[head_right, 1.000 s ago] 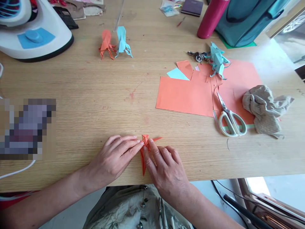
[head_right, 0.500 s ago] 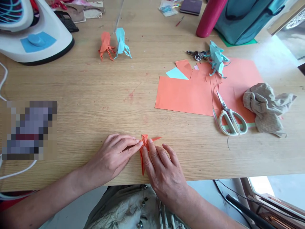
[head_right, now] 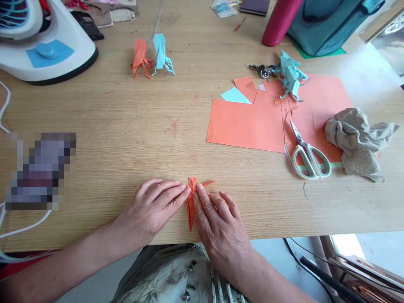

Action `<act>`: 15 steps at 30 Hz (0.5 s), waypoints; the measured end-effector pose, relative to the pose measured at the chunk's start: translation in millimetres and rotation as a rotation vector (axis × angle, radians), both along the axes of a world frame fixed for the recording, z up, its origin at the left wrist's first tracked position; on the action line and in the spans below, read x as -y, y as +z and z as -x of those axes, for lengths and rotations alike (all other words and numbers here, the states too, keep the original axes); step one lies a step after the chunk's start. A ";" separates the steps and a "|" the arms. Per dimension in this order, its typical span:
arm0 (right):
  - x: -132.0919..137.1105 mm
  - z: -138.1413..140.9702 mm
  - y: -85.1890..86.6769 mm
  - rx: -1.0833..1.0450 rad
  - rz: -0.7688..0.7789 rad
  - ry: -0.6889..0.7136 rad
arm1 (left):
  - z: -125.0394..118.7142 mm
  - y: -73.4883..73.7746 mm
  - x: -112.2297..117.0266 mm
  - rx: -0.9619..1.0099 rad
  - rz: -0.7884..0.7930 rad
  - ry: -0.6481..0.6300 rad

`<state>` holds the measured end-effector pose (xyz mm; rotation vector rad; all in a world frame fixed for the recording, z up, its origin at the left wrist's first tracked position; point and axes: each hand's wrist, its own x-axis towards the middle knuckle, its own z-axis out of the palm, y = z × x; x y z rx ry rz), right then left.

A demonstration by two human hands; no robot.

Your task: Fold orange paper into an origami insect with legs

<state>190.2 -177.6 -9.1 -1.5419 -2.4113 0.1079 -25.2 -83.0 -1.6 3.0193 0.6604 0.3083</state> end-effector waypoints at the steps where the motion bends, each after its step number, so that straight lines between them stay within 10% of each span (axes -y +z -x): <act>1: -0.5 0.0 -0.1 -0.003 -0.003 0.001 | 0.0 0.8 0.7 -0.011 -0.011 0.001; 15: -2.0 -0.9 3.1 0.010 0.000 0.033 | -10.8 4.4 15.7 0.023 -0.077 0.057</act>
